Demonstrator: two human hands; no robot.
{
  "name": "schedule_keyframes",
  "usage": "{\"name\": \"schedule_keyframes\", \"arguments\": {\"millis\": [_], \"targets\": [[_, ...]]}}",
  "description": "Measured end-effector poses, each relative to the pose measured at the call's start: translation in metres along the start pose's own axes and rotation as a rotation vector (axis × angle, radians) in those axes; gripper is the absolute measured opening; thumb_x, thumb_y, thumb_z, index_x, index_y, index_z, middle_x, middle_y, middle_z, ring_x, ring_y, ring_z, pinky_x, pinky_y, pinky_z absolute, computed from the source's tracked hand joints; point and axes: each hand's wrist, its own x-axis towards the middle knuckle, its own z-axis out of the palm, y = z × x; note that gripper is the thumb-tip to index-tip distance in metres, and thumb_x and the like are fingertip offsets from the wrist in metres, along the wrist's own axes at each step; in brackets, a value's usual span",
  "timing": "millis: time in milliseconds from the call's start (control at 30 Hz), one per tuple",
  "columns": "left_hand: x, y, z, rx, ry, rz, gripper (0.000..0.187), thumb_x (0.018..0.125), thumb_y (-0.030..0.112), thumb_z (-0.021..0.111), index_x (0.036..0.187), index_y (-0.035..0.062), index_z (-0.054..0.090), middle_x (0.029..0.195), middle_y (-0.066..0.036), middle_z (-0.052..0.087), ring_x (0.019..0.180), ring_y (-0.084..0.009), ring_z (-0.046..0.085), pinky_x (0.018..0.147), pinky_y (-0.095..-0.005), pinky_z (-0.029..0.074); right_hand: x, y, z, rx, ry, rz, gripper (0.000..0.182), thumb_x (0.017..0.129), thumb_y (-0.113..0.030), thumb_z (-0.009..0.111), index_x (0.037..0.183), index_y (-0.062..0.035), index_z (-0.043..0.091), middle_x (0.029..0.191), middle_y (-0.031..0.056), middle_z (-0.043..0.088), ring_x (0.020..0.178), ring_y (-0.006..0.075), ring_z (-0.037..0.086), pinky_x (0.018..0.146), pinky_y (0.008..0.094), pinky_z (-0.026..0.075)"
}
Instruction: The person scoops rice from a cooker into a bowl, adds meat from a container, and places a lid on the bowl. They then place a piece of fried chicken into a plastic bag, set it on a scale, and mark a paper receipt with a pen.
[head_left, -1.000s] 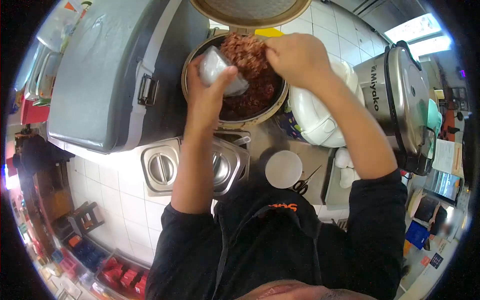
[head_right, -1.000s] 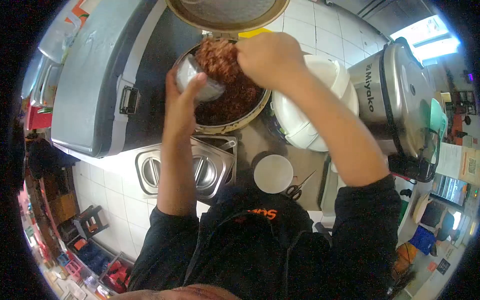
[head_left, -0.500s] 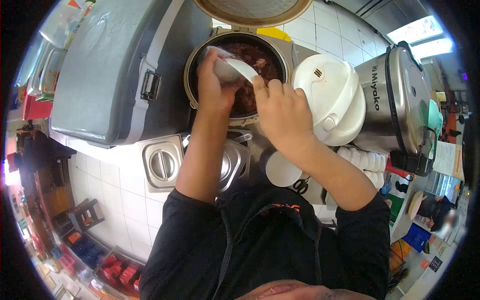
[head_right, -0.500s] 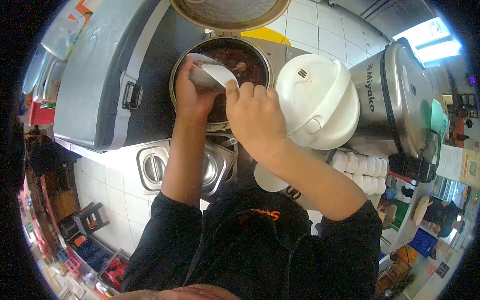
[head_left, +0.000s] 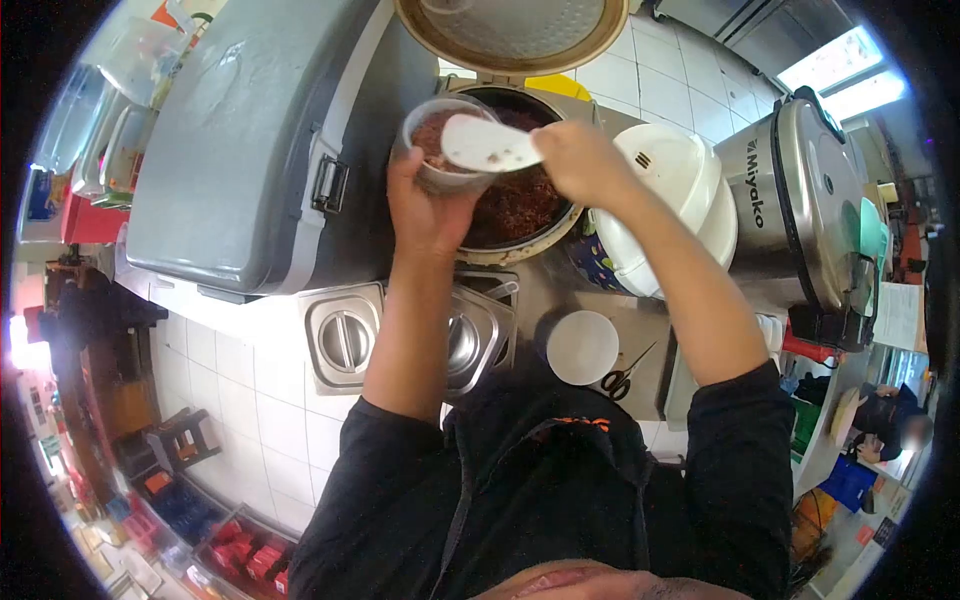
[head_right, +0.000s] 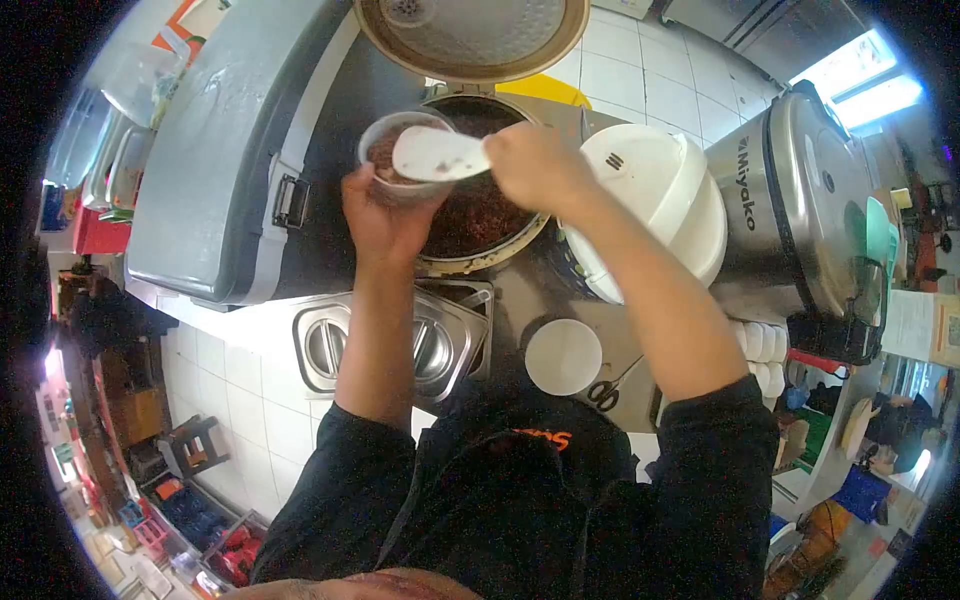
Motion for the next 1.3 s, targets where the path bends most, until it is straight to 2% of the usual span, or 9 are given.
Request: {"name": "schedule_keyframes", "arguments": {"millis": [267,300,400,567,700,800,1000,1200,1300], "targets": [[-0.006,0.016,0.001,0.143,0.03,0.093,0.068,0.077,0.037,0.054,0.133,0.0002,0.043,0.132,-0.021,0.05,0.125,-0.035,0.048,0.105,-0.0532,0.038,0.015,-0.008,0.012,-0.098,0.08,-0.105,0.044,0.093,-0.03,0.036,0.086,0.0012,0.067,0.093,0.0266,0.064,0.089,0.0435,0.062,0.085,0.0503,0.048],[-0.004,0.02,-0.007,0.123,-0.03,0.107,0.065,0.081,0.037,0.055,0.133,0.0006,0.042,0.131,-0.021,0.05,0.124,-0.0348,0.048,0.104,-0.0527,0.04,0.01,-0.007,-0.001,-0.219,0.108,-0.119,0.042,0.092,-0.029,0.037,0.084,0.0006,0.066,0.092,0.0256,0.064,0.088,0.0428,0.062,0.083,0.0501,0.048],[-0.016,0.02,-0.015,0.307,0.117,0.196,0.063,0.084,0.035,0.056,0.134,0.001,0.039,0.131,-0.019,0.049,0.124,-0.0339,0.048,0.102,-0.0518,0.042,0.001,0.015,-0.015,-0.382,0.127,-0.016,0.034,0.094,-0.033,0.043,0.087,-0.007,0.063,0.086,0.0197,0.065,0.085,0.0399,0.061,0.074,0.0508,0.047],[-0.033,-0.007,-0.041,0.769,0.159,0.812,0.089,0.079,0.041,0.072,0.137,0.0006,0.017,0.131,-0.02,0.036,0.121,-0.0293,0.044,0.104,-0.0417,0.038,-0.029,0.017,0.0,-0.579,0.016,-0.245,0.027,0.091,-0.033,0.05,0.088,-0.0119,0.066,0.08,0.0131,0.067,0.079,0.0335,0.065,0.068,0.0466,0.051],[-0.034,-0.023,-0.041,0.779,0.235,1.03,0.09,0.081,0.045,0.071,0.134,-0.0001,0.015,0.13,-0.024,0.035,0.119,-0.0318,0.045,0.1,-0.0429,0.043,-0.035,0.005,0.027,-0.531,-0.082,-0.326,0.025,0.088,-0.029,0.052,0.085,-0.0113,0.07,0.08,0.0135,0.069,0.077,0.0325,0.067,0.069,0.0453,0.053],[-0.033,-0.027,-0.042,0.811,0.294,1.056,0.09,0.08,0.045,0.071,0.134,0.0006,0.014,0.13,-0.024,0.034,0.118,-0.0316,0.045,0.1,-0.0435,0.044,-0.032,-0.006,0.039,-0.469,-0.108,-0.309,0.025,0.086,-0.029,0.054,0.086,-0.0106,0.071,0.081,0.0148,0.068,0.08,0.0333,0.066,0.071,0.0456,0.052],[-0.038,-0.02,-0.031,0.755,0.296,0.906,0.088,0.082,0.038,0.071,0.139,0.0044,0.012,0.134,-0.022,0.033,0.123,-0.0302,0.041,0.104,-0.0427,0.04,-0.03,0.004,0.033,-0.342,-0.129,-0.204,0.029,0.085,-0.034,0.057,0.098,-0.0129,0.071,0.088,0.0164,0.068,0.086,0.0346,0.065,0.076,0.0449,0.052],[-0.05,0.004,-0.003,0.349,0.327,0.493,0.081,0.083,0.02,0.066,0.145,0.0115,0.015,0.139,-0.014,0.035,0.128,-0.0299,0.04,0.109,-0.0439,0.033,-0.022,0.016,0.002,-0.173,-0.015,-0.076,0.034,0.087,-0.039,0.056,0.104,-0.0142,0.071,0.096,0.014,0.069,0.093,0.0326,0.065,0.08,0.0438,0.05],[-0.046,0.008,0.0,0.312,0.289,0.303,0.067,0.085,0.023,0.063,0.14,0.0123,0.026,0.132,-0.014,0.042,0.122,-0.0287,0.046,0.102,-0.0466,0.04,-0.014,0.023,-0.013,0.03,0.063,-0.04,0.036,0.087,-0.042,0.058,0.107,-0.0152,0.071,0.095,0.014,0.07,0.091,0.0322,0.065,0.079,0.0426,0.05]]}}
